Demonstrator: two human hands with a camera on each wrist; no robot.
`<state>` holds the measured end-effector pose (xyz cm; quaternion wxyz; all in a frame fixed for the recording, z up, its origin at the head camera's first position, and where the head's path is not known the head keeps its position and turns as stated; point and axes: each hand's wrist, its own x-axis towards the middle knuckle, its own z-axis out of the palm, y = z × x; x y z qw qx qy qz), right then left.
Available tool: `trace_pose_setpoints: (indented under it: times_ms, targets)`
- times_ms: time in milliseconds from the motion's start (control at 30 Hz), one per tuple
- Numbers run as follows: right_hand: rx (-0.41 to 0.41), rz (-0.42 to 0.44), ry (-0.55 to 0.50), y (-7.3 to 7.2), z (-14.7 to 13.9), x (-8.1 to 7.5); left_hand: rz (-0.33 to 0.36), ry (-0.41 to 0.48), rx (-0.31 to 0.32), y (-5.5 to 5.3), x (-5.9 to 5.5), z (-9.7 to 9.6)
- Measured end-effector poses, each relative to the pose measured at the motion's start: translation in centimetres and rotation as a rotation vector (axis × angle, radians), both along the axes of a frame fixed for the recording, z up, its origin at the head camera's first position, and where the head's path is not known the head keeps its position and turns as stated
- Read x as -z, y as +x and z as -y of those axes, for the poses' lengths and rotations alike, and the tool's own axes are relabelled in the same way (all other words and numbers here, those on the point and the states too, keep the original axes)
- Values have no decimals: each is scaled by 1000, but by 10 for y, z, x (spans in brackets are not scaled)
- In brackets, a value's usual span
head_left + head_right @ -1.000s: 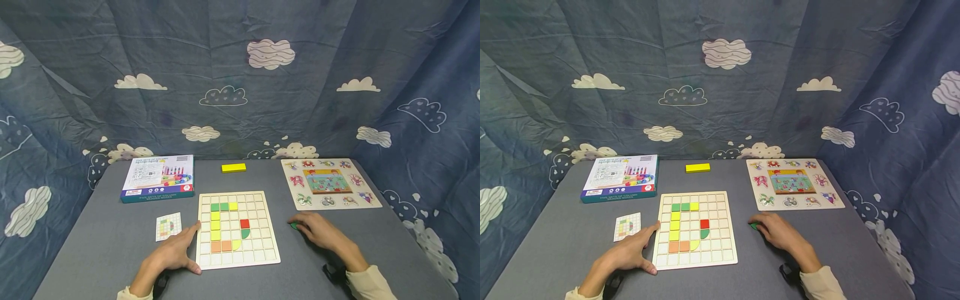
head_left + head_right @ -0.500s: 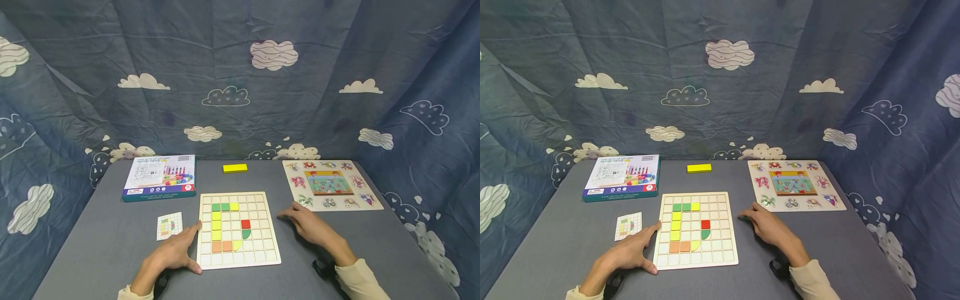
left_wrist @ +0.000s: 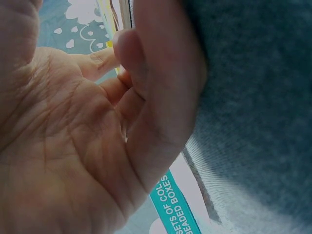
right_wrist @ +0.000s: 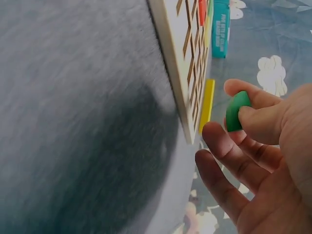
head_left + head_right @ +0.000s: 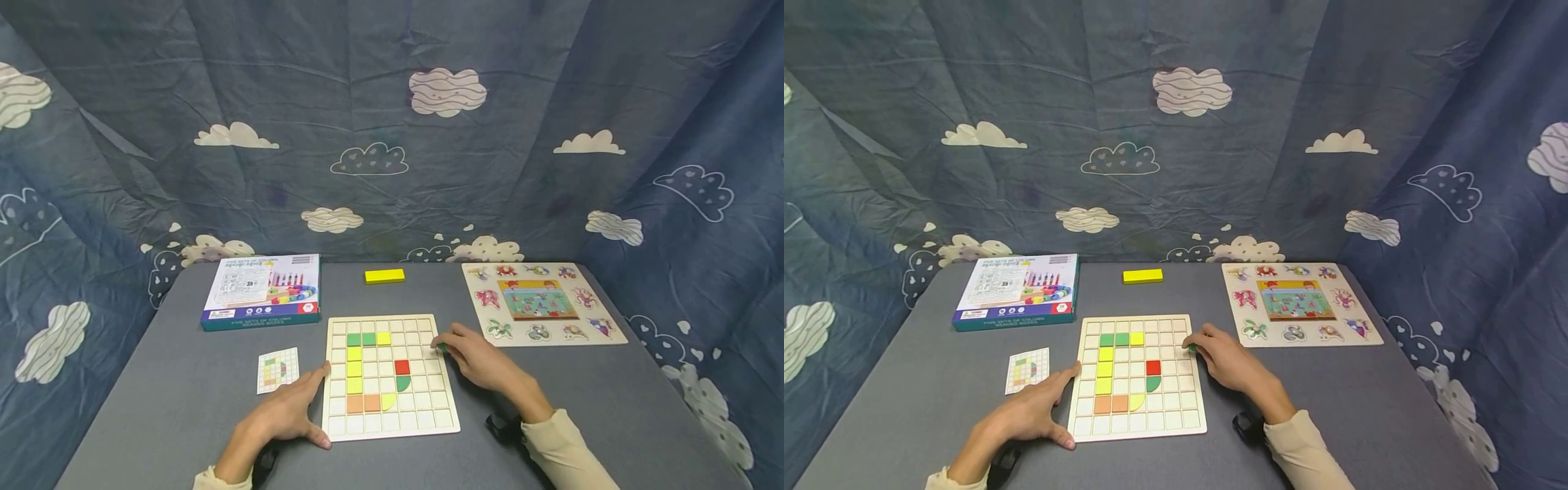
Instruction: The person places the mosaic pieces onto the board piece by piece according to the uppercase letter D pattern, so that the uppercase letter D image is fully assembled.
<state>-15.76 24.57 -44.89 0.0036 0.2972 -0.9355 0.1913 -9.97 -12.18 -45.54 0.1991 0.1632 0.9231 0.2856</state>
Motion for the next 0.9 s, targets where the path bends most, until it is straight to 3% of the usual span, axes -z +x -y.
trace_pose_setpoints:
  times_ms: [633, 900]
  targets:
    - [-61, 21, -128, -17, 35, -1, -10, 18, 11, 2, 0, 0]
    - [-87, 52, -129, -20, 43, 1, -4, 16, 5, 1, 0, 1]
